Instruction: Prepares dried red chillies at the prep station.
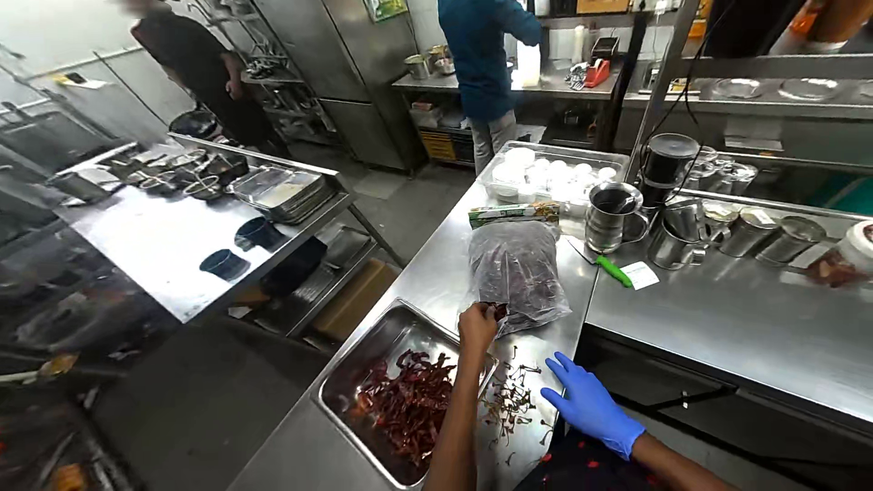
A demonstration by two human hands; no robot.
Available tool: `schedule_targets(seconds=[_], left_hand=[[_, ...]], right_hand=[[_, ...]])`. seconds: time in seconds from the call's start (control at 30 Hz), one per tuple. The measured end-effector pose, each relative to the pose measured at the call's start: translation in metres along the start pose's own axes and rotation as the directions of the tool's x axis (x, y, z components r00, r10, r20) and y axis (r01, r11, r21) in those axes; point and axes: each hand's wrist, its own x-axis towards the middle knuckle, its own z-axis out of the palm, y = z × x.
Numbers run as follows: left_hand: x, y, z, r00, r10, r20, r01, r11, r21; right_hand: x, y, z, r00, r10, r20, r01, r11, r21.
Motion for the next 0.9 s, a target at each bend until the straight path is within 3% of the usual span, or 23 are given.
schedule_targets(seconds=[0.2, 0.47, 0.7, 0.8, 0.9], left_hand=[[0.032, -0.004, 0.022, 0.985, -0.165, 0.042, 0.151, 0.96, 0.234], [-0.012, -0.001, -0.008, 0.959, -0.003, -0.283, -0.028, 0.994, -0.105], [-0.032, -0.015, -0.021, 0.854, -0.105, -0.509, -0.165, 0.873, -0.458], [-0.049, -0.008, -0.028, 0.78, -0.022, -0.626, -0.306, 0.858, -0.412], [-0.08, 0.003, -0.022, 0.739, 0.222, -0.637, -0.417, 0.893, -0.171]], right_hand=[[-0.002, 0.005, 0.002, 1.0, -0.026, 0.016, 0.025, 1.0, 0.011], [0.0, 0.006, -0.007, 0.998, -0.065, -0.011, 0.066, 0.992, 0.107], [0.014, -0.017, -0.022, 0.985, -0.153, -0.084, 0.169, 0.956, 0.24], [0.019, -0.04, -0.034, 0.98, -0.184, -0.077, 0.199, 0.875, 0.442], [0.02, -0.066, -0.043, 0.97, -0.242, 0.033, 0.139, 0.658, 0.74]])
